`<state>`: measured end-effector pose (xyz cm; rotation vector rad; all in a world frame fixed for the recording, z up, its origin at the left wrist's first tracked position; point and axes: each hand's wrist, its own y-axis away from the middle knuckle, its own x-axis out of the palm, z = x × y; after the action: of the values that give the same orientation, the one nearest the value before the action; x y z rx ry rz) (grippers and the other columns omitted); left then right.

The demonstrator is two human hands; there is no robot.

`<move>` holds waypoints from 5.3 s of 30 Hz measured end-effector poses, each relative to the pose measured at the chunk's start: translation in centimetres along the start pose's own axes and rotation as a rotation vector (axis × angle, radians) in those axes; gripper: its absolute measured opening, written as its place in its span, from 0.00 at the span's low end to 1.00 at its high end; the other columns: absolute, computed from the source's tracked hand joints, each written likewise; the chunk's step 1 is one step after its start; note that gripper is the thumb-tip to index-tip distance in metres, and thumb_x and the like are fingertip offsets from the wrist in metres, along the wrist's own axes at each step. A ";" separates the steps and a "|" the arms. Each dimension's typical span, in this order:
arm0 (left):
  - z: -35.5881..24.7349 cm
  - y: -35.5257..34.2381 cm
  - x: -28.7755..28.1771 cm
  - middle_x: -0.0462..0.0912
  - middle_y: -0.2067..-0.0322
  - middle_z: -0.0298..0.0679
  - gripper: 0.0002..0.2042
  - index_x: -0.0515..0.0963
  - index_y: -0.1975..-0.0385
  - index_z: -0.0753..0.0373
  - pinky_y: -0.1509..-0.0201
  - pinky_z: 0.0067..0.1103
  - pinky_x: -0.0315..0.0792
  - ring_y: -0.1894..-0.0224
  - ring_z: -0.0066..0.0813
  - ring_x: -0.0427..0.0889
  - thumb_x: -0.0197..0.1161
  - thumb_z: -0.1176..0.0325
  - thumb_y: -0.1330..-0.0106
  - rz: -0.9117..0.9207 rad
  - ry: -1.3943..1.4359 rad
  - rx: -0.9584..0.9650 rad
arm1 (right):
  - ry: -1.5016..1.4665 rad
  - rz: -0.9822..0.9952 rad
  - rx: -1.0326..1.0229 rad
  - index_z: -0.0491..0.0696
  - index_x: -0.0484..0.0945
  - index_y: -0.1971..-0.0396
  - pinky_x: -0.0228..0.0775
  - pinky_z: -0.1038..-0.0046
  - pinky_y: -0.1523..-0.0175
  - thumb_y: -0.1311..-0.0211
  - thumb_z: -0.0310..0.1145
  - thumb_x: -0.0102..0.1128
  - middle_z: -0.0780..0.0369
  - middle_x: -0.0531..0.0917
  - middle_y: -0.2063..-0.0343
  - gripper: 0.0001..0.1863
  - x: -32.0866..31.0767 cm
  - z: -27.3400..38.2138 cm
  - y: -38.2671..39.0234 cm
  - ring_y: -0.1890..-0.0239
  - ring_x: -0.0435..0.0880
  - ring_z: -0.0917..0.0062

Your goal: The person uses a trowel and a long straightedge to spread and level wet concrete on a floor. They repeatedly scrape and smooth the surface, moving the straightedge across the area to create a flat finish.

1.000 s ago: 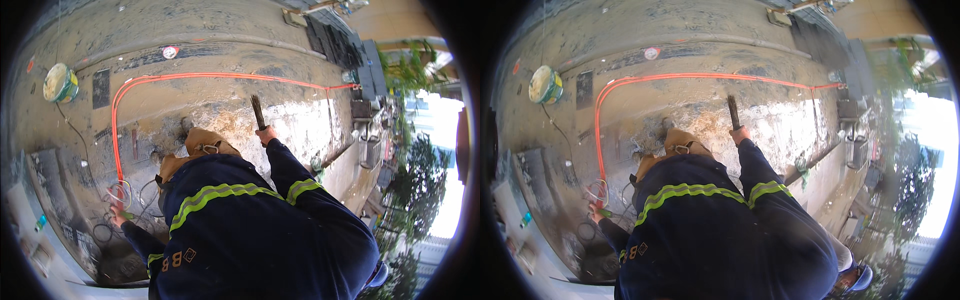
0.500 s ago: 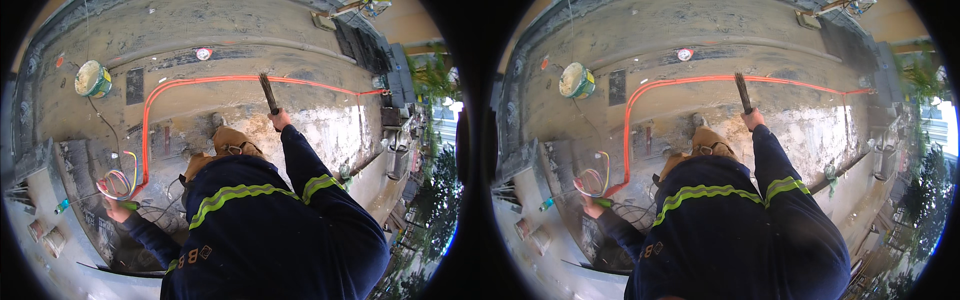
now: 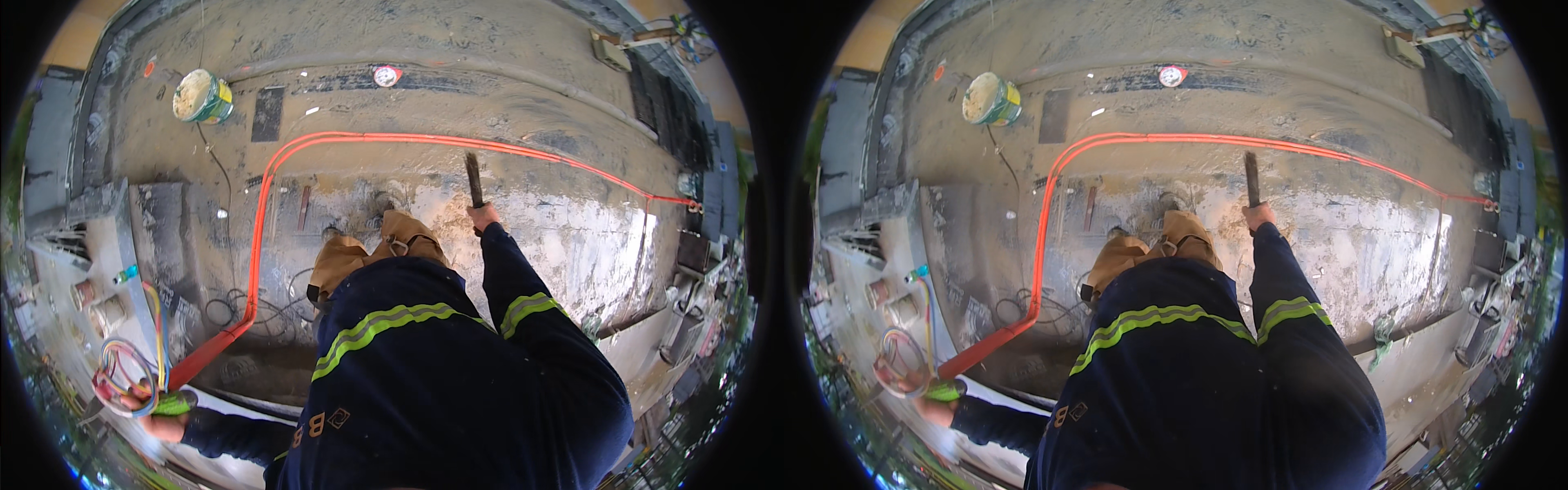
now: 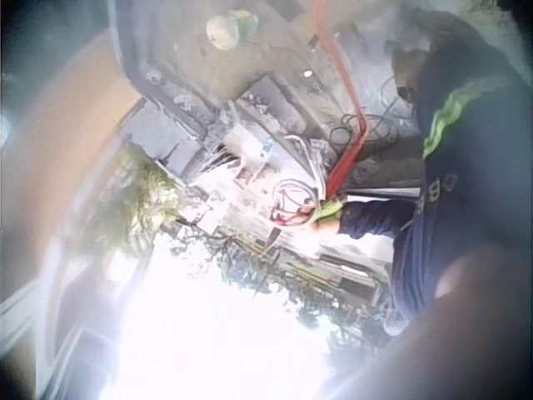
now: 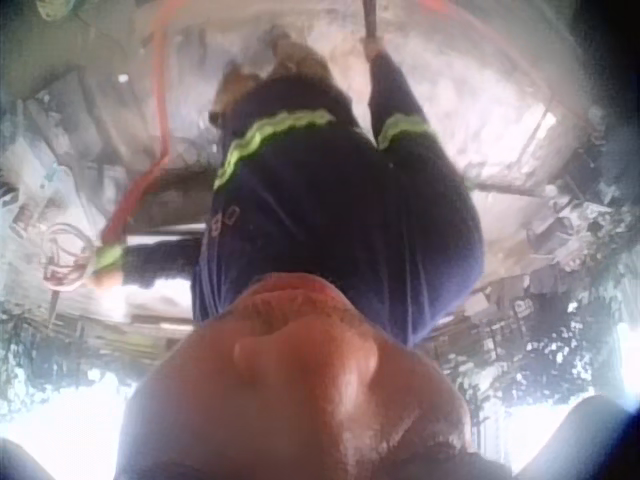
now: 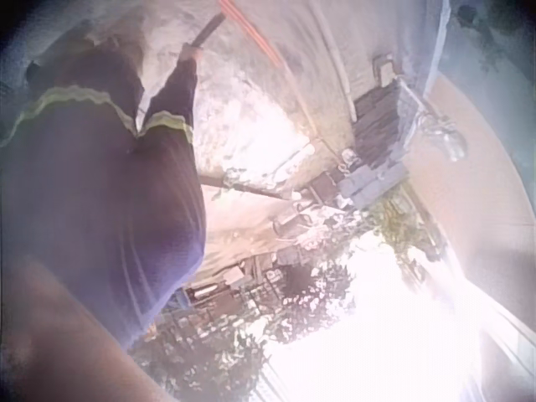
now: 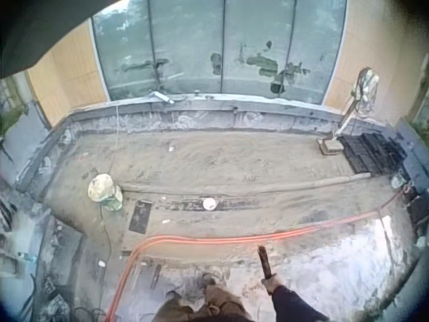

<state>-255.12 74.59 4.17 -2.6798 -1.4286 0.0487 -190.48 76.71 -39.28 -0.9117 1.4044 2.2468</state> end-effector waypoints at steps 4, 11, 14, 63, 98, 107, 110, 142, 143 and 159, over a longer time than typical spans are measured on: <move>-7.0 6.5 -1.9 0.76 0.59 0.45 0.24 0.69 0.50 0.70 0.59 0.29 0.75 0.64 0.36 0.79 0.56 0.56 0.38 -0.163 -0.163 0.153 | 0.087 -0.065 -0.045 0.35 0.74 0.75 0.68 0.67 0.80 0.52 0.41 0.63 0.57 0.76 0.86 0.20 -2.9 -5.1 -4.4 0.84 0.78 0.70; -14.0 15.5 -11.1 0.77 0.61 0.42 0.20 0.71 0.52 0.67 0.60 0.24 0.73 0.66 0.30 0.78 0.55 0.58 0.37 -0.382 -0.283 0.360 | -0.289 -0.185 -0.187 0.40 0.72 0.72 0.67 0.70 0.82 0.51 0.42 0.62 0.59 0.75 0.88 0.18 -8.1 -10.3 -9.7 0.87 0.77 0.72; -16.5 19.7 -15.3 0.77 0.63 0.41 0.19 0.73 0.53 0.66 0.60 0.22 0.71 0.65 0.27 0.77 0.56 0.59 0.38 -0.411 -0.287 0.393 | -0.332 -0.198 -0.273 0.43 0.68 0.71 0.63 0.71 0.88 0.48 0.40 0.61 0.62 0.73 0.87 0.16 -8.9 -11.9 -7.4 0.91 0.72 0.75; -3.7 45.3 -26.1 0.75 0.84 0.40 0.10 0.75 0.75 0.67 0.82 0.20 0.67 0.85 0.27 0.74 0.59 0.66 0.41 -0.238 0.230 -0.010 | -0.335 0.266 -0.121 0.44 0.65 0.77 0.62 0.68 0.87 0.45 0.40 0.56 0.60 0.68 0.88 0.15 -11.7 -43.2 4.8 0.90 0.69 0.69; -0.5 40.8 -10.1 0.78 0.57 0.47 0.15 0.73 0.56 0.68 0.51 0.30 0.72 0.55 0.38 0.78 0.54 0.63 0.35 0.533 0.123 -0.018 | -0.310 -0.114 0.123 0.40 0.74 0.82 0.67 0.67 0.84 0.51 0.40 0.58 0.59 0.73 0.90 0.16 -18.3 -58.5 10.5 0.89 0.75 0.69; 31.0 55.1 -11.1 0.77 0.79 0.35 0.11 0.78 0.71 0.64 0.81 0.20 0.66 0.82 0.24 0.74 0.62 0.61 0.42 0.453 -0.101 -0.740 | -0.348 -0.118 -0.101 0.41 0.69 0.71 0.64 0.71 0.86 0.52 0.40 0.62 0.62 0.71 0.87 0.18 -21.8 -51.9 -3.7 0.90 0.71 0.75; 37.0 58.7 -21.1 0.75 0.86 0.32 0.15 0.78 0.75 0.65 0.83 0.22 0.68 0.85 0.27 0.76 0.60 0.57 0.42 0.348 -1.006 -0.800 | -0.443 0.176 -0.032 0.44 0.69 0.75 0.61 0.72 0.88 0.48 0.40 0.60 0.64 0.70 0.88 0.15 -23.2 -49.9 -5.6 0.92 0.68 0.76; 45.8 70.0 48.2 0.79 0.75 0.43 0.09 0.74 0.69 0.65 0.80 0.24 0.73 0.81 0.31 0.79 0.62 0.69 0.47 0.925 -0.518 -1.047 | -0.278 0.174 0.355 0.44 0.63 0.63 0.65 0.71 0.85 0.54 0.28 0.60 0.61 0.72 0.81 0.19 -36.9 -37.7 -26.2 0.87 0.73 0.74; 47.5 72.3 50.2 0.79 0.73 0.44 0.11 0.73 0.67 0.65 0.79 0.24 0.74 0.80 0.31 0.79 0.63 0.68 0.47 0.894 -0.438 -1.140 | -0.206 0.167 0.339 0.46 0.63 0.65 0.64 0.69 0.86 0.55 0.27 0.59 0.61 0.71 0.83 0.17 -35.4 -38.4 -29.4 0.88 0.72 0.74; 69.4 88.6 52.9 0.75 0.77 0.37 0.04 0.73 0.74 0.63 0.74 0.22 0.67 0.78 0.27 0.73 0.57 0.79 0.50 0.272 -0.405 -1.354 | -0.052 -0.128 -0.126 0.44 0.65 0.57 0.70 0.60 0.66 0.58 0.43 0.64 0.53 0.79 0.72 0.29 -4.6 -35.0 -78.3 0.71 0.79 0.59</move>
<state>-157.77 74.75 -73.15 -4.1310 -1.4488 -0.6020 -129.43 81.39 -99.53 -0.9472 1.1587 2.2655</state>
